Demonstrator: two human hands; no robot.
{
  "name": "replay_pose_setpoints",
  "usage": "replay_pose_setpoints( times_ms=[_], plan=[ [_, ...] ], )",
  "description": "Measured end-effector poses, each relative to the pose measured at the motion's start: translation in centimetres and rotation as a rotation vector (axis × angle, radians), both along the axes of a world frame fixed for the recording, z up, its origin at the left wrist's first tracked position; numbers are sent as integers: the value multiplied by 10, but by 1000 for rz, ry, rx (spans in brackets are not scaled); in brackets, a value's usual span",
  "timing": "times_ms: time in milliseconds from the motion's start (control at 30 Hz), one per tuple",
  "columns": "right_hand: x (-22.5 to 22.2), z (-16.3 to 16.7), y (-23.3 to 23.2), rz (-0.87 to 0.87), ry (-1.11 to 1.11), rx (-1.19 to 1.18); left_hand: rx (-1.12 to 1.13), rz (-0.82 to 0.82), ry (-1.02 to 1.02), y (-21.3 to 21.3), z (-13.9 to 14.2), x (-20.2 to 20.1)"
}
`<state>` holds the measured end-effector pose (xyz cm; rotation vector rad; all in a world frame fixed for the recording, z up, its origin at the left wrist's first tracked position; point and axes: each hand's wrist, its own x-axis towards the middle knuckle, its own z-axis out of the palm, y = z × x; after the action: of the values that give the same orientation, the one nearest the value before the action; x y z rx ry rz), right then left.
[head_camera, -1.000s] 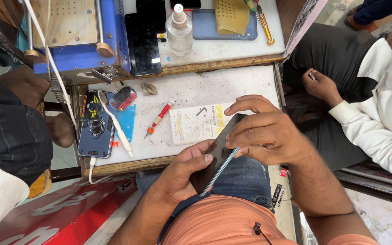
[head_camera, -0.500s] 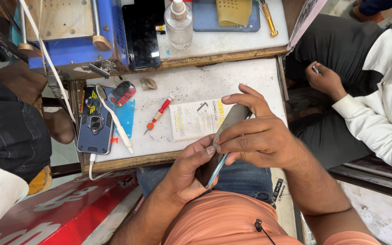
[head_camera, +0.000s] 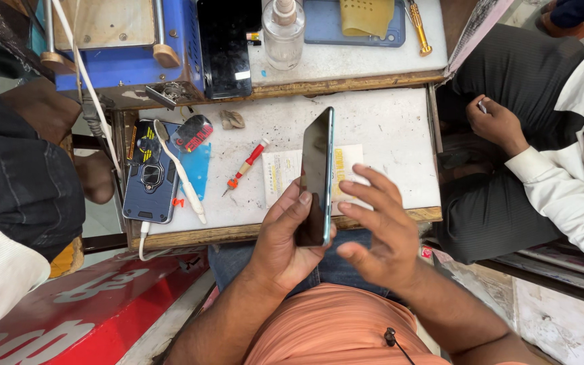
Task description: The person cleans the back of a light blue phone with a wipe, then sprays and wipes the front screen. They handle a black phone battery and place it on the workbench. The person also wipes the screen of a white phone.
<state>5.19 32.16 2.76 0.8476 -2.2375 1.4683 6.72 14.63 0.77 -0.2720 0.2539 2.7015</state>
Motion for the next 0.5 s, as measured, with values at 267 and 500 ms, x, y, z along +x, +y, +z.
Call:
replay_pose_setpoints(
  times_ms=[267,500],
  plan=[
    [40,-32,3,-125,-465,-369,-438,335,192,20,-1,-1],
    [27,-62,12,-96,-961,-763,-934,500,419,31,-30,-3]
  ],
)
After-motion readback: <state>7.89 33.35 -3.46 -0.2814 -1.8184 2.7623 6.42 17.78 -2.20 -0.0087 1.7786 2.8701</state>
